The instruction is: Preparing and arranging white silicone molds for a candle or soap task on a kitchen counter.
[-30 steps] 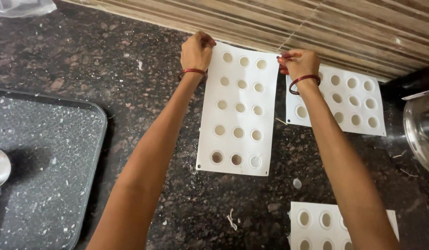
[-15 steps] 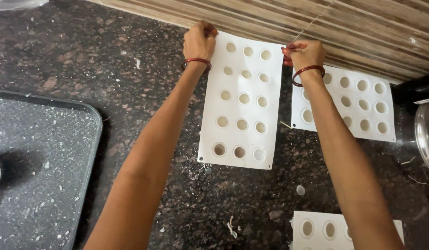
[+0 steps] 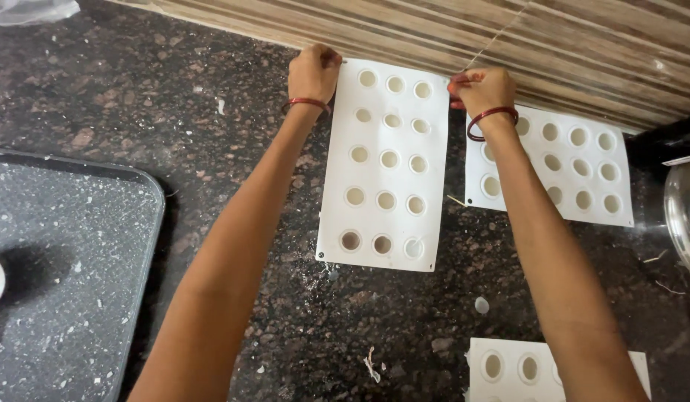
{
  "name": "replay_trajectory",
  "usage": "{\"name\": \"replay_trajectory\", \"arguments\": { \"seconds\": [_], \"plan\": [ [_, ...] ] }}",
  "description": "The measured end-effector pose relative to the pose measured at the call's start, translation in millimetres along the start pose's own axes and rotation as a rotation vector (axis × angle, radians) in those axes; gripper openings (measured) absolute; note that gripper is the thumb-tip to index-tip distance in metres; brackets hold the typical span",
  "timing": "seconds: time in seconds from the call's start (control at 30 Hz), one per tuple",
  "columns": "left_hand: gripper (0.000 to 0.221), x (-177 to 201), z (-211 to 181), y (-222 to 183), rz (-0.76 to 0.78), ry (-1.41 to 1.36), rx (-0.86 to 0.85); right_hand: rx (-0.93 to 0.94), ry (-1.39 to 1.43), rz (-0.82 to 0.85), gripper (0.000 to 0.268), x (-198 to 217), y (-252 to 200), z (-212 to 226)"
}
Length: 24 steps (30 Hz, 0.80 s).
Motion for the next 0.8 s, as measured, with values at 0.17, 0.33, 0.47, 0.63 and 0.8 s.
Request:
{"name": "replay_trajectory", "arguments": {
  "seconds": [0.17, 0.33, 0.47, 0.63, 0.8],
  "plan": [
    [0.022, 27, -8, -30, 0.041, 0.061, -0.037, 0.145, -0.068, -0.012, 0.021, 0, -44, 43],
    [0.027, 78, -32, -93, 0.111, 0.023, 0.004, 0.113, -0.145, 0.063, 0.022, -1, -115, 91],
    [0.027, 117, -58, -171, 0.118, -0.066, 0.006, -0.121, -0.323, 0.113, 0.019, -11, -190, 110],
    [0.026, 143, -61, -248, 0.189, 0.051, 0.102, -0.248, -0.278, 0.347, 0.028, -28, -265, 78],
    [0.027, 139, -66, -294, 0.229, 0.086, 0.21, -0.226, -0.088, 0.409, 0.027, -43, -294, 20]
  ]
}}
Point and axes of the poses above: each hand's wrist, its own y-axis towards the middle knuckle, its own x-axis out of the back of the hand, z = x × y, the point moved 2 cm from there along y, towards the middle knuckle, and after that the axes turned 15 degrees about z, right-handed, at the moved point
